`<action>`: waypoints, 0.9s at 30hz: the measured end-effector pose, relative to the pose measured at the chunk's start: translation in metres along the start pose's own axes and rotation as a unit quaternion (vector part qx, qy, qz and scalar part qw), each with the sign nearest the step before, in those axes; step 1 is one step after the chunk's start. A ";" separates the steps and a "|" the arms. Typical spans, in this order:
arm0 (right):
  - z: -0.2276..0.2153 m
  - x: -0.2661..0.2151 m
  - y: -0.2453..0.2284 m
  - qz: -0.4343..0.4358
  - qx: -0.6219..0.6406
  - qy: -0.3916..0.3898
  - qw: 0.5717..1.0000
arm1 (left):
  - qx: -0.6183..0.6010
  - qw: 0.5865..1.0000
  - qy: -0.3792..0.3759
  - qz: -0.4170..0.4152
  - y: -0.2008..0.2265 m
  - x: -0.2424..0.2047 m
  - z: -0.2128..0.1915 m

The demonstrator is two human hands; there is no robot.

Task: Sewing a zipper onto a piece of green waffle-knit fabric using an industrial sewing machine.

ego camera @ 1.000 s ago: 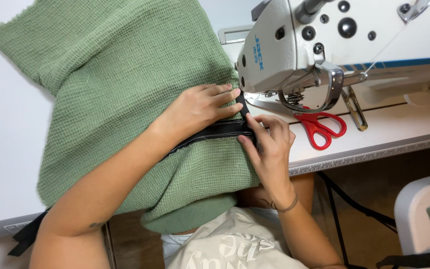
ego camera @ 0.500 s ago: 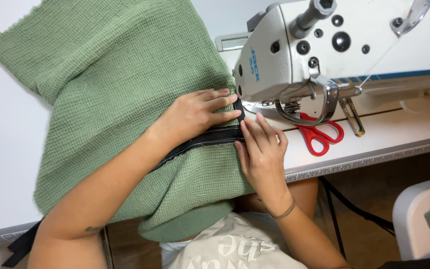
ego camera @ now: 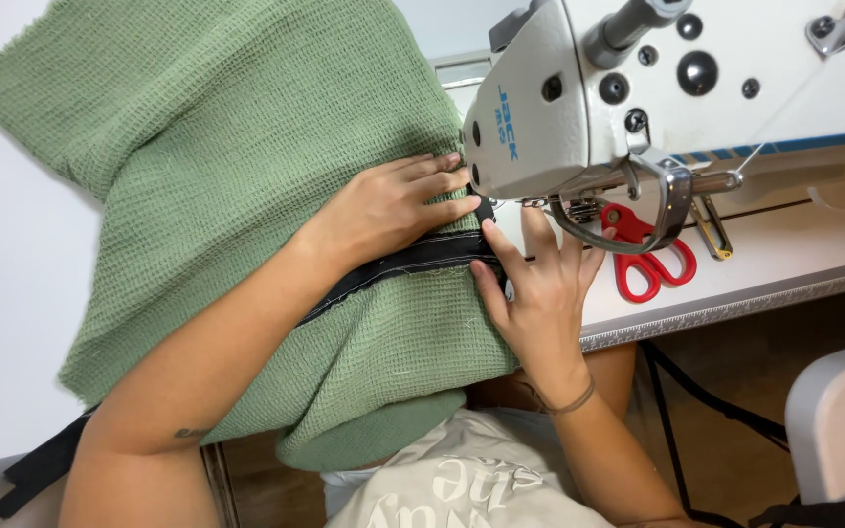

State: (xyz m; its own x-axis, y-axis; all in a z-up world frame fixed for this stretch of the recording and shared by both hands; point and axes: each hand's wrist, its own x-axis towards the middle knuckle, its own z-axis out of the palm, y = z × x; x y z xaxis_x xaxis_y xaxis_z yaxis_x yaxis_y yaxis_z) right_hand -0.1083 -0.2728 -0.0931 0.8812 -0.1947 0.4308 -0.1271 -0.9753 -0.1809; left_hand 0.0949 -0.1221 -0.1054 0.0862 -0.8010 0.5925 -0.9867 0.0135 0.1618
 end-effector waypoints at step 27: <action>0.000 0.007 -0.003 0.003 0.071 0.013 0.997 | -0.009 1.000 -0.015 -0.003 -0.010 0.005 -0.005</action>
State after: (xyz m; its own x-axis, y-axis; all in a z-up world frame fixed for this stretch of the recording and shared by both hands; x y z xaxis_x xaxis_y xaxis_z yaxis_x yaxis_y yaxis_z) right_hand -0.1020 -0.2708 -0.0894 0.8687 -0.2047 0.4511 -0.0647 -0.9497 -0.3063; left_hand 0.1055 -0.1228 -0.1004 0.0879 -0.8188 0.5673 -0.9834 0.0194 0.1805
